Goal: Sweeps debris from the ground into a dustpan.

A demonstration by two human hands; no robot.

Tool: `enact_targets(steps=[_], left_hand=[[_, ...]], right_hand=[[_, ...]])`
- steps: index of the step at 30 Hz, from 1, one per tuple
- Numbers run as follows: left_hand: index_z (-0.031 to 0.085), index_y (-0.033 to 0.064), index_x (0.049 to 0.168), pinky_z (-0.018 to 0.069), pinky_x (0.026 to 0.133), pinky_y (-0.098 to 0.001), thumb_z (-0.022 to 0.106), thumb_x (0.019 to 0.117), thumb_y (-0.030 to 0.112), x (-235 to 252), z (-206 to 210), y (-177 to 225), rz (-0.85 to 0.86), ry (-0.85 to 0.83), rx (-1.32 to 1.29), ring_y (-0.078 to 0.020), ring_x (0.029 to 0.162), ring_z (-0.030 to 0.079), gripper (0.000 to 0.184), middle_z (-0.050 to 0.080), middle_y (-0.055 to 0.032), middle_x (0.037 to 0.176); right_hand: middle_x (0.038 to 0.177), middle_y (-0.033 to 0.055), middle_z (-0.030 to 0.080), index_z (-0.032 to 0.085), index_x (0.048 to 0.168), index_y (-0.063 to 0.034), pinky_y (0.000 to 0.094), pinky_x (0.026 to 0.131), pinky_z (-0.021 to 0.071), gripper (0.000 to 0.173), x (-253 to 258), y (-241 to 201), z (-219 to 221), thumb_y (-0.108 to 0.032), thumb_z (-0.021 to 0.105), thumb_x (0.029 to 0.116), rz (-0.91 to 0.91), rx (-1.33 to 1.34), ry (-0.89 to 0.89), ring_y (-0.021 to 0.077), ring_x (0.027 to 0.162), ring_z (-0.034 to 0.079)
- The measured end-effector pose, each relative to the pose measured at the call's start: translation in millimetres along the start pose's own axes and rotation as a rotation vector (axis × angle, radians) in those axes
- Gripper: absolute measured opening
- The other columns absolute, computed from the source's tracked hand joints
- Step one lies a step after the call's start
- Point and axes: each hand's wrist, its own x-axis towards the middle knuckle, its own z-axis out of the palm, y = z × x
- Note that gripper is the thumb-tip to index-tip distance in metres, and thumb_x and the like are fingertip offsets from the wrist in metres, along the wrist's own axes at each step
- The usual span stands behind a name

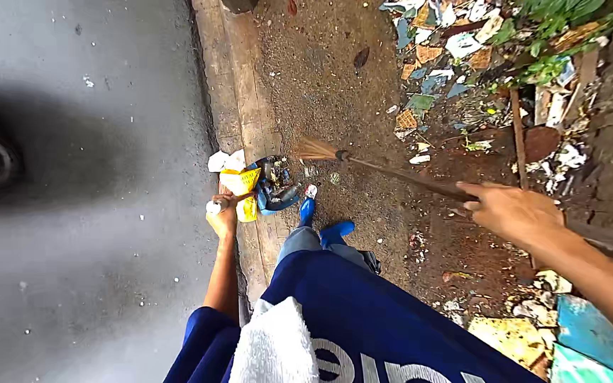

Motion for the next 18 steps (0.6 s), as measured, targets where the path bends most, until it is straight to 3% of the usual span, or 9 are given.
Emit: enact_targets(steps=[4,7,10,13,16,18], left_hand=[[0.068,-0.0013,0.096,0.0545,0.093,-0.0476,0.079,0.0839,0.005,-2,8,1,0.094,-0.043,0.017,-0.0244,0.100,0.071,0.018,0.074,-0.0137,0.104],[0.068,-0.0025,0.093,0.0548,0.093,-0.0445,0.079,0.0815,0.004,-3,7,-1,0.116,-0.056,0.014,-0.0220,0.099,0.070,0.017,0.074,-0.0134,0.100],[0.068,-0.0035,0.094,0.0549,0.092,-0.0436,0.079,0.0847,0.004,-13,-14,-1,0.130,-0.142,0.033,-0.0211,0.097,0.069,0.017,0.073,-0.0134,0.101],[0.065,-0.0061,0.092,0.0557,0.093,-0.0398,0.073,0.0828,-0.004,-33,-28,-9,0.138,-0.207,0.013,-0.0189,0.099,0.069,0.012,0.072,-0.0136,0.101],[0.066,-0.0069,0.092,0.0545,0.095,-0.0423,0.072,0.0824,-0.003,-44,-31,-10,0.155,-0.257,0.079,-0.0220,0.102,0.069,0.012,0.072,-0.0160,0.102],[0.067,-0.0075,0.094,0.0526,0.097,-0.0473,0.073,0.0842,-0.002,-46,-29,-7,0.158,-0.284,0.153,-0.0266,0.104,0.069,0.013,0.073,-0.0191,0.105]], right_hand=[[0.141,0.0331,0.056,0.043,0.158,-0.0096,0.0769,0.088,0.0461,0.053,7,-52,43,-0.013,0.055,0.1056,0.191,0.086,-0.084,0.0599,0.115,0.060],[0.145,0.0289,0.055,0.042,0.158,-0.0085,0.0709,0.094,0.0479,0.054,9,-73,92,-0.011,0.052,0.1050,0.145,0.051,-0.245,0.0542,0.121,0.060],[0.140,0.0278,0.060,0.047,0.156,-0.0114,0.0713,0.098,0.0465,0.051,-40,-30,125,-0.014,0.055,0.1055,0.089,0.194,-0.236,0.0522,0.123,0.061],[0.128,0.0323,0.066,0.053,0.154,-0.0180,0.0770,0.094,0.0446,0.049,-110,24,145,-0.016,0.059,0.1047,0.244,0.356,-0.166,0.0572,0.115,0.063],[0.132,0.0336,0.063,0.047,0.157,-0.0159,0.0787,0.093,0.0438,0.051,-169,22,173,-0.017,0.054,0.1069,0.459,0.430,-0.170,0.0596,0.115,0.061],[0.134,0.0341,0.061,0.042,0.160,-0.0157,0.0766,0.093,0.0454,0.051,-176,4,207,-0.021,0.048,0.1090,0.548,0.471,-0.253,0.0582,0.117,0.061]])
